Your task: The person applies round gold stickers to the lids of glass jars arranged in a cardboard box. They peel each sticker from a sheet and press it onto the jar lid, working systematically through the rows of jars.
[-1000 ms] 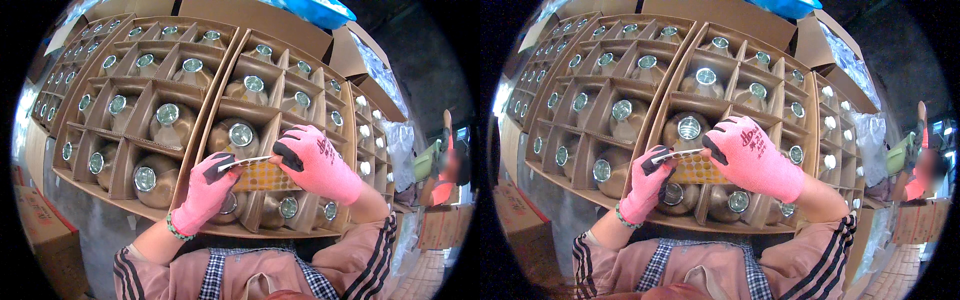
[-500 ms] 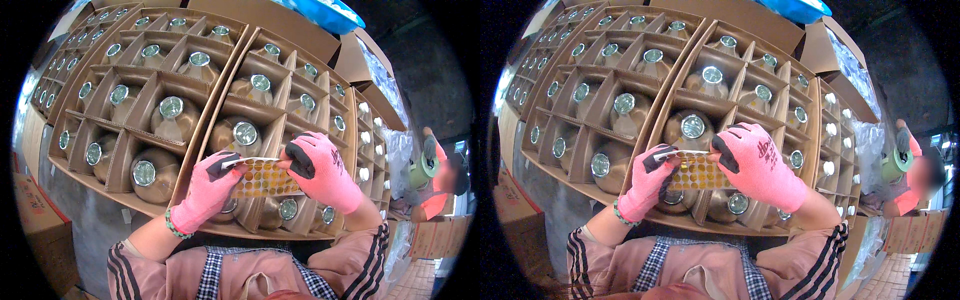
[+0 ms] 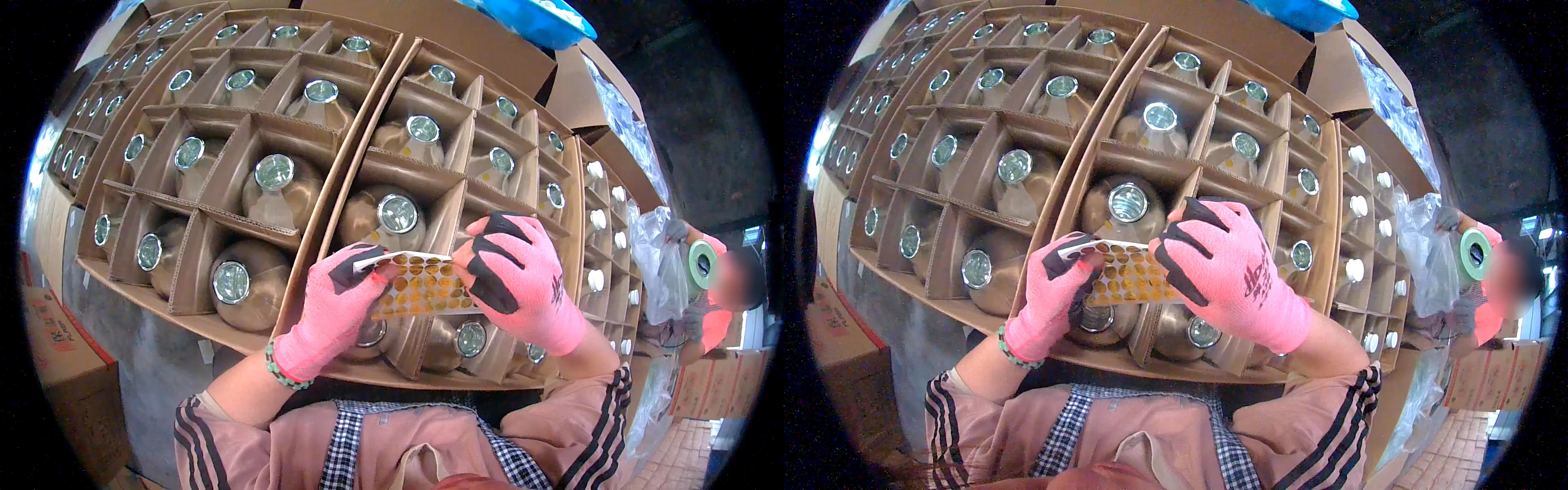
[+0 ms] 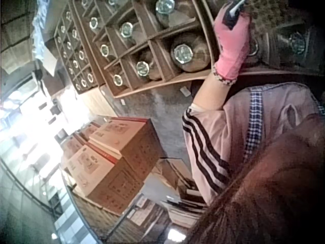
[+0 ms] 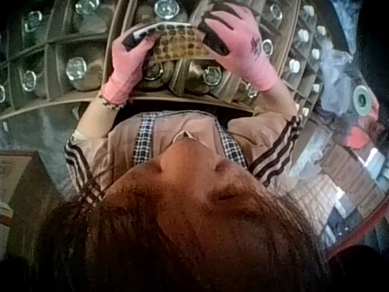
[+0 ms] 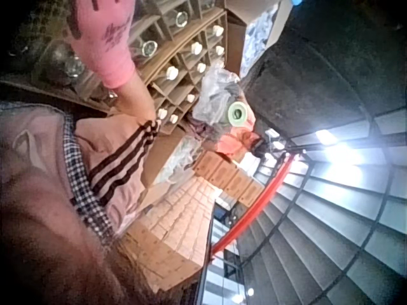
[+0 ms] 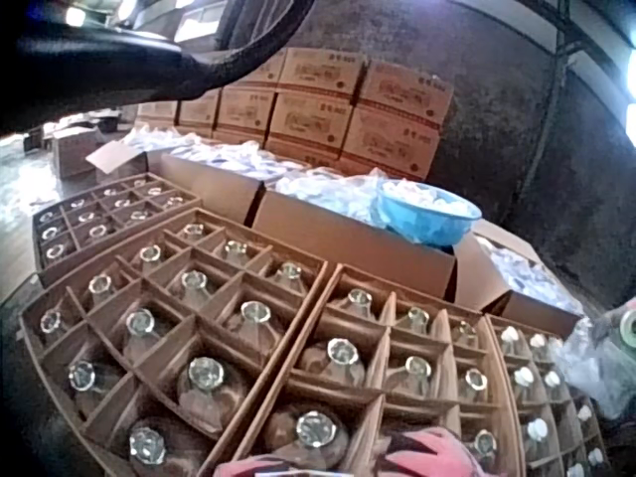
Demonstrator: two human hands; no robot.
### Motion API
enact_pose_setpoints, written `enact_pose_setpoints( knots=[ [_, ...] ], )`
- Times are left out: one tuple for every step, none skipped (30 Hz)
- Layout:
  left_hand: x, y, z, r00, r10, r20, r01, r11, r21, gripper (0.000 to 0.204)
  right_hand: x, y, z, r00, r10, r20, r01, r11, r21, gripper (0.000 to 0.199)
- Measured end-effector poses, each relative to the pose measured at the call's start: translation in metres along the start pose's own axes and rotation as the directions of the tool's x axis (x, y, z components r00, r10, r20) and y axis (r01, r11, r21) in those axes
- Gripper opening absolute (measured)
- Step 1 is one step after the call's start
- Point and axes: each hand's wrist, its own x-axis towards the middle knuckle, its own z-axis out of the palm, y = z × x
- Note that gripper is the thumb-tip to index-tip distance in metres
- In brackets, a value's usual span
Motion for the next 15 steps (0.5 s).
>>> enact_pose_setpoints(
  knots=[
    [0.0000,0.0002,-0.0002,1.000,-0.010,0.001,0.010,1.000,-0.015,0.018,-0.0011,0.0014,-0.0001,0.999,-0.043,0.004,0.043,0.999,-0.005,0.034],
    [0.0000,0.0004,-0.0003,1.000,-0.019,0.002,0.019,0.999,-0.029,0.019,-0.0022,0.0007,-0.0002,0.999,-0.048,0.008,0.048,0.999,-0.018,0.035],
    [0.0002,0.0009,-0.0001,1.000,-0.019,-0.007,0.019,1.000,-0.015,0.019,-0.0028,-0.0003,-0.0007,0.998,-0.055,0.012,0.055,0.998,-0.029,0.037],
    [0.0004,0.0015,0.0003,1.000,-0.019,-0.016,0.019,1.000,0.000,0.019,-0.0031,-0.0008,-0.0007,0.998,-0.062,0.015,0.063,0.997,-0.041,0.038],
    [0.0007,0.0019,0.0005,1.000,-0.019,-0.025,0.020,1.000,0.015,0.018,-0.0028,-0.0007,0.0000,0.998,-0.059,0.001,0.059,0.998,-0.035,0.035],
    [0.0008,0.0025,0.0011,1.000,-0.020,-0.021,0.020,1.000,0.017,0.018,-0.0027,-0.0013,0.0004,0.998,-0.055,-0.014,0.055,0.998,-0.030,0.032],
    [0.0010,0.0030,0.0017,1.000,-0.021,-0.018,0.021,1.000,0.019,0.018,-0.0026,-0.0017,0.0007,0.998,-0.051,-0.028,0.050,0.998,-0.026,0.029],
    [0.0010,0.0035,0.0021,1.000,-0.022,-0.014,0.022,1.000,0.021,0.018,-0.0025,-0.0020,0.0006,0.998,-0.043,-0.035,0.042,0.999,-0.020,0.029],
    [0.0009,0.0032,0.0020,1.000,-0.020,-0.017,0.021,0.999,0.027,0.017,-0.0024,-0.0020,0.0014,0.999,-0.036,-0.040,0.035,0.999,-0.012,0.029],
    [0.0007,0.0030,0.0019,1.000,-0.019,-0.019,0.020,0.999,0.033,0.017,-0.0025,-0.0017,0.0021,0.999,-0.028,-0.045,0.028,1.000,-0.004,0.028],
    [0.0005,0.0028,0.0018,1.000,-0.018,-0.021,0.019,0.999,0.040,0.017,-0.0029,-0.0005,0.0025,0.999,-0.031,-0.030,0.031,1.000,0.004,0.030],
    [0.0005,0.0031,0.0018,0.999,-0.025,-0.021,0.026,0.999,0.044,0.017,-0.0031,0.0011,0.0022,0.999,-0.034,-0.015,0.034,0.999,0.010,0.032],
    [0.0005,0.0035,0.0018,0.999,-0.032,-0.021,0.033,0.998,0.049,0.017,-0.0033,0.0021,0.0020,0.999,-0.037,0.000,0.037,0.999,0.015,0.033],
    [0.0003,0.0039,0.0018,0.999,-0.040,-0.022,0.041,0.998,0.055,0.016,-0.0034,0.0024,0.0019,1.000,-0.020,0.001,0.020,0.999,0.038,0.032],
    [0.0004,0.0043,0.0020,0.999,-0.033,-0.026,0.035,0.998,0.059,0.016,-0.0032,0.0028,0.0022,1.000,-0.005,0.002,0.005,0.998,0.060,0.031]
  ],
)
